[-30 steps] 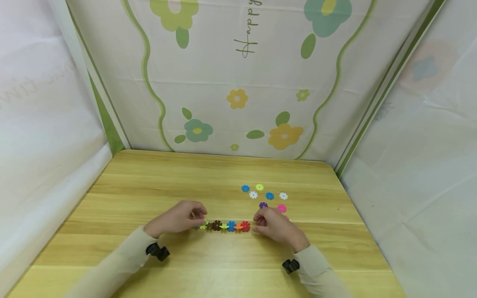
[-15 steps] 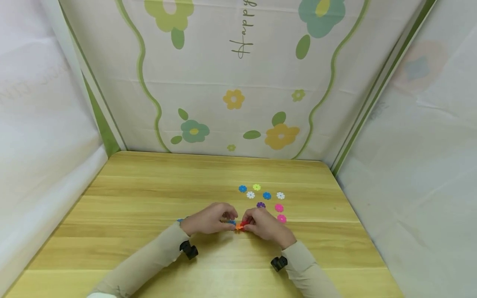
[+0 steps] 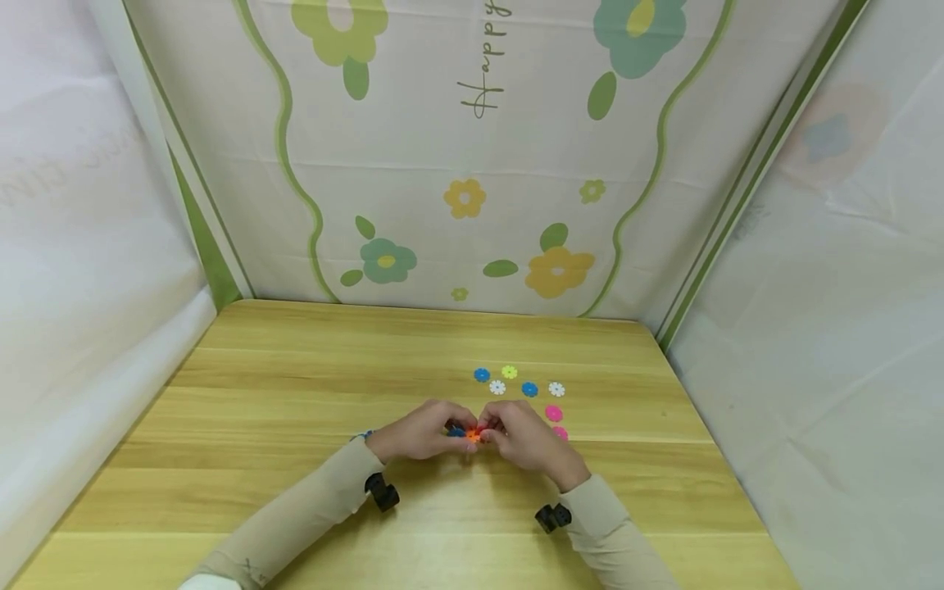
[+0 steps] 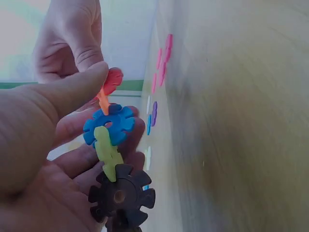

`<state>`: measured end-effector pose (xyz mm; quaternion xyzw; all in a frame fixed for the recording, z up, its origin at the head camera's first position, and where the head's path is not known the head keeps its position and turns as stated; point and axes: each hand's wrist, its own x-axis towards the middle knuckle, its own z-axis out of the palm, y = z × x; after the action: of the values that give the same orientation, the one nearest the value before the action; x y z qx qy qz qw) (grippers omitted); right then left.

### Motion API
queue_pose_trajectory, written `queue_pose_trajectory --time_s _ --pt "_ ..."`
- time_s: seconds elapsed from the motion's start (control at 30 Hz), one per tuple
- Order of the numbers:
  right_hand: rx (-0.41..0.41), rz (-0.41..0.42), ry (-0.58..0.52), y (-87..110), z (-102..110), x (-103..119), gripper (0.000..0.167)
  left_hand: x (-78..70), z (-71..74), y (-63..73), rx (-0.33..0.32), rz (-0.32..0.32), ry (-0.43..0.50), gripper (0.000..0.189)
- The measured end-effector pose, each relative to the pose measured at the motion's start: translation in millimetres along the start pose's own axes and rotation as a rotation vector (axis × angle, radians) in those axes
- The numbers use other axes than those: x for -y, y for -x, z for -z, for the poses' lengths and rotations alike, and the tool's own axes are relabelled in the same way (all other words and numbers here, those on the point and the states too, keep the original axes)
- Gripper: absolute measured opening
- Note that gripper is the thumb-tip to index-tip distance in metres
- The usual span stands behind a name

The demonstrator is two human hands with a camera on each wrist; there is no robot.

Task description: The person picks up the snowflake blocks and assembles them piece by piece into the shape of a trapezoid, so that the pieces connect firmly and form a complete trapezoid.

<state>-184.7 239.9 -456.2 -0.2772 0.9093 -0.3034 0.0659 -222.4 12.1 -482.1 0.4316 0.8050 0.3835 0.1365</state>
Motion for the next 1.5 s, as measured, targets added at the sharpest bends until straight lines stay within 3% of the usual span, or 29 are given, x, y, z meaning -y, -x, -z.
queue_pose_trajectory --time_s 0.27,0.5,0.63,0.83,0.9,1.07,1.17,1.33,1.5 --pt "-0.024 0.016 0.033 -1.3 -2 6 0.028 -3.0 1.0 -0.3 0.018 -0.077 0.030 0.015" --pt "-0.021 0.020 0.104 -1.1 -2 10 0.032 -7.2 -1.0 -3.4 0.031 -0.105 -0.010 0.010" --pt "-0.055 -0.024 0.097 -0.8 -3 11 0.034 -9.5 -1.1 -4.1 0.015 -0.072 0.007 0.012" --pt "-0.215 -0.100 -0.012 1.2 -13 7 0.029 -11.6 2.5 -3.3 -0.049 0.008 0.020 0.025" --pt "-0.217 -0.068 -0.013 1.4 -14 4 0.027 -11.7 4.1 -2.2 -0.044 0.010 0.017 0.024" --pt "-0.132 -0.001 0.094 7.4 0 -5 0.031 -3.1 5.4 3.0 -0.019 0.019 -0.010 0.023" --pt "-0.124 -0.036 0.094 12.7 11 -14 0.031 3.7 5.3 4.2 -0.046 0.054 -0.044 0.025" --pt "-0.166 -0.133 -0.017 14.1 18 -22 0.018 6.1 4.1 -2.7 -0.094 0.111 -0.136 0.025" --pt "-0.183 -0.166 -0.044 10.8 10 -24 0.010 7.4 -5.1 -9.4 -0.062 0.085 -0.239 0.026"
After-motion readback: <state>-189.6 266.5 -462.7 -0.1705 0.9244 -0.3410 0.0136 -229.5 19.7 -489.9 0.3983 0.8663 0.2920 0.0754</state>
